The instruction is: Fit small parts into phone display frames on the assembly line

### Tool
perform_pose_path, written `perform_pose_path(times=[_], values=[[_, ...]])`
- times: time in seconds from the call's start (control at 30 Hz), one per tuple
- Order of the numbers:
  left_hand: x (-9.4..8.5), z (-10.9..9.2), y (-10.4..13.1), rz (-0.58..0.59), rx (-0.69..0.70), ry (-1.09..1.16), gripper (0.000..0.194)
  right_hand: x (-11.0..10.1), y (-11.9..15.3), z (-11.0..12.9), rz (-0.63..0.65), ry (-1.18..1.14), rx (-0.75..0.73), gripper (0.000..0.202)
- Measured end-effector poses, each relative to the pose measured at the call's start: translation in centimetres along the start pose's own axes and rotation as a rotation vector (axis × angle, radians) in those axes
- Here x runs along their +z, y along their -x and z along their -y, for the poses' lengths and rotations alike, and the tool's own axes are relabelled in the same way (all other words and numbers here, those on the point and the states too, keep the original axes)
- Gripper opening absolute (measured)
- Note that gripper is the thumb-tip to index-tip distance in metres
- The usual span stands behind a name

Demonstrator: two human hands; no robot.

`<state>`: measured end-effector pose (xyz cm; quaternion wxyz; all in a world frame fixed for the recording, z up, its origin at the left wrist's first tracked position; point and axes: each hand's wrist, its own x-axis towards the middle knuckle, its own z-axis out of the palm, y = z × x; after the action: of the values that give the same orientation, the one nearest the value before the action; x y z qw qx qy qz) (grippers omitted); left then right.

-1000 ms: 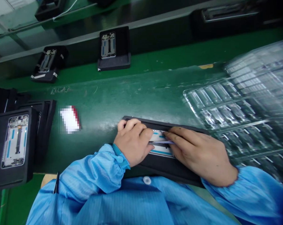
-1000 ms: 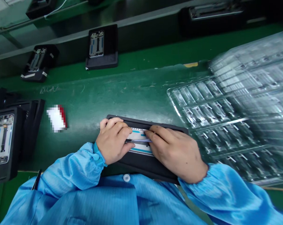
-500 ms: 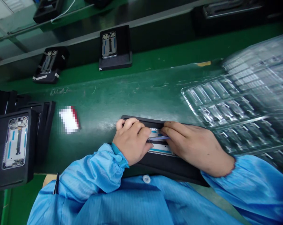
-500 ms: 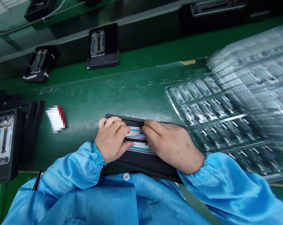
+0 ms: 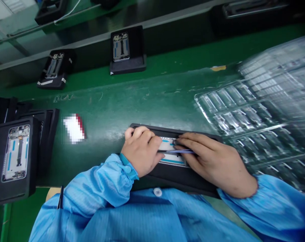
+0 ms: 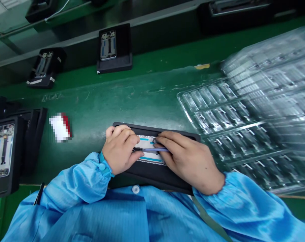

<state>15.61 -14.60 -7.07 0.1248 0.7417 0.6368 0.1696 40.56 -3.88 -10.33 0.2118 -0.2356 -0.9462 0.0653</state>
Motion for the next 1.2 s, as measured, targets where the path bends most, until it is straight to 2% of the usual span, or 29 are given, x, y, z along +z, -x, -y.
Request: perform_pose_path(times=[0.13,0.33,0.53,0.87,1.1,1.2], values=[[-0.1,-0.1,-0.1,0.011,0.0,-0.006,0.03,0.3,0.1,0.2,-0.006,0.038,-0.035,0.029],[-0.1,-0.1,0.0,0.019,-0.008,0.001,0.03,0.2,0.6,0.3,0.023,-0.021,0.004,0.04],[0.3,0.1,0.0,0.013,0.007,0.01,0.031,0.4,1.3,0.0,-0.016,0.012,-0.002,0.035],[0.1,0.0,0.0,0.024,-0.005,-0.008,0.029,0.1,-0.1,1.4,0.025,0.092,-0.018,0.035],[0.1,0.1,0.0,0.013,-0.002,-0.01,0.031,-0.8,-1.1,1.2,0.069,0.185,-0.155,0.029],[0.0,0.1,-0.1,0.018,0.005,0.001,0.029,-0.9,-1.3,1.4,0.07,0.192,-0.137,0.03]])
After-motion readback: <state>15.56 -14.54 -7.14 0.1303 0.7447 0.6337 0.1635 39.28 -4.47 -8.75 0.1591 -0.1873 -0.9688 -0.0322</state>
